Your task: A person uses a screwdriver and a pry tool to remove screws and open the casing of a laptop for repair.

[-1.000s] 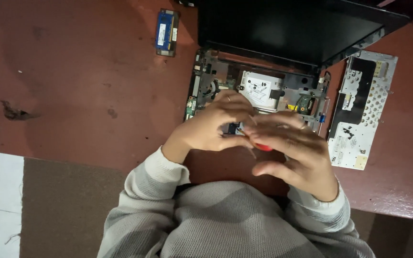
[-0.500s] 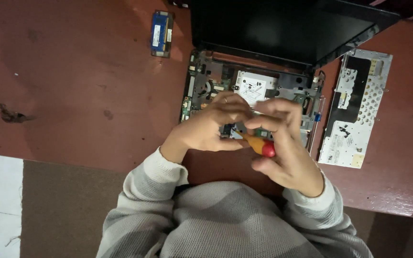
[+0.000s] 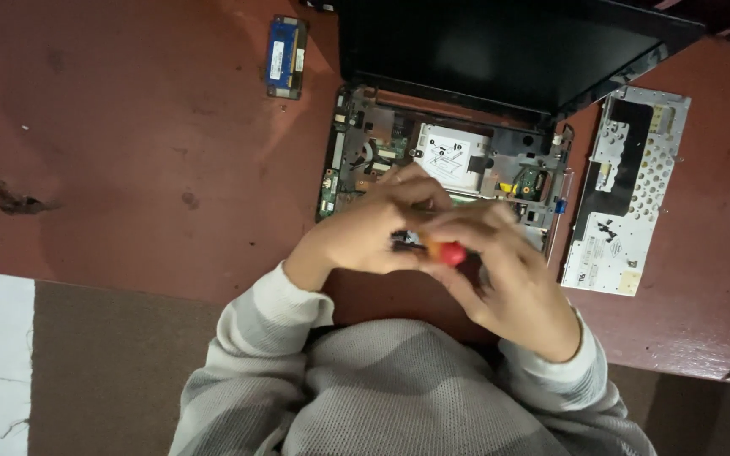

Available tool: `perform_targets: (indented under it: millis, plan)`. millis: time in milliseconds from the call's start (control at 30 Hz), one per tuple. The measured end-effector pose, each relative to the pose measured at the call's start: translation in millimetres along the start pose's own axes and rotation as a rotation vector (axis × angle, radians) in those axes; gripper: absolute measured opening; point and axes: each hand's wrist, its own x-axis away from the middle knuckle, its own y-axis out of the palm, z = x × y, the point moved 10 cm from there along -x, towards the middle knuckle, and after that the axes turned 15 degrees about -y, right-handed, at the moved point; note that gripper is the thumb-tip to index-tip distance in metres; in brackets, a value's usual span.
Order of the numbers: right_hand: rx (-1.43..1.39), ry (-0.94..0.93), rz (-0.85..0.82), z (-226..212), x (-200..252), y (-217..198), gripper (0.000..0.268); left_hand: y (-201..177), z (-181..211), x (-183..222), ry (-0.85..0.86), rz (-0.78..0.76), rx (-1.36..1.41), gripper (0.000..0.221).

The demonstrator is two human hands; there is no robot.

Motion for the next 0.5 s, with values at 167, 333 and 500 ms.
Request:
perform_targets:
  millis: [167, 333, 500]
  plan:
    - [-0.447, 0.011, -0.012, -2.9, -12.0, 3.4, 0.042, -11.3, -0.9, 12.5, -0.042, -0.049, 0.051, 0.013]
    - [-0.289, -0.047, -0.104, -1.6, -6.4, 5.4, 0.048, -12.1, -5.2, 8.7, -0.058, 0.062, -0.03, 0.024]
    - [0.01, -0.067, -0.141, -11.6, -5.7, -6.2, 0.046, 11.3, -26.4, 14.0, -0.184, 0.091, -0.32, 0.088]
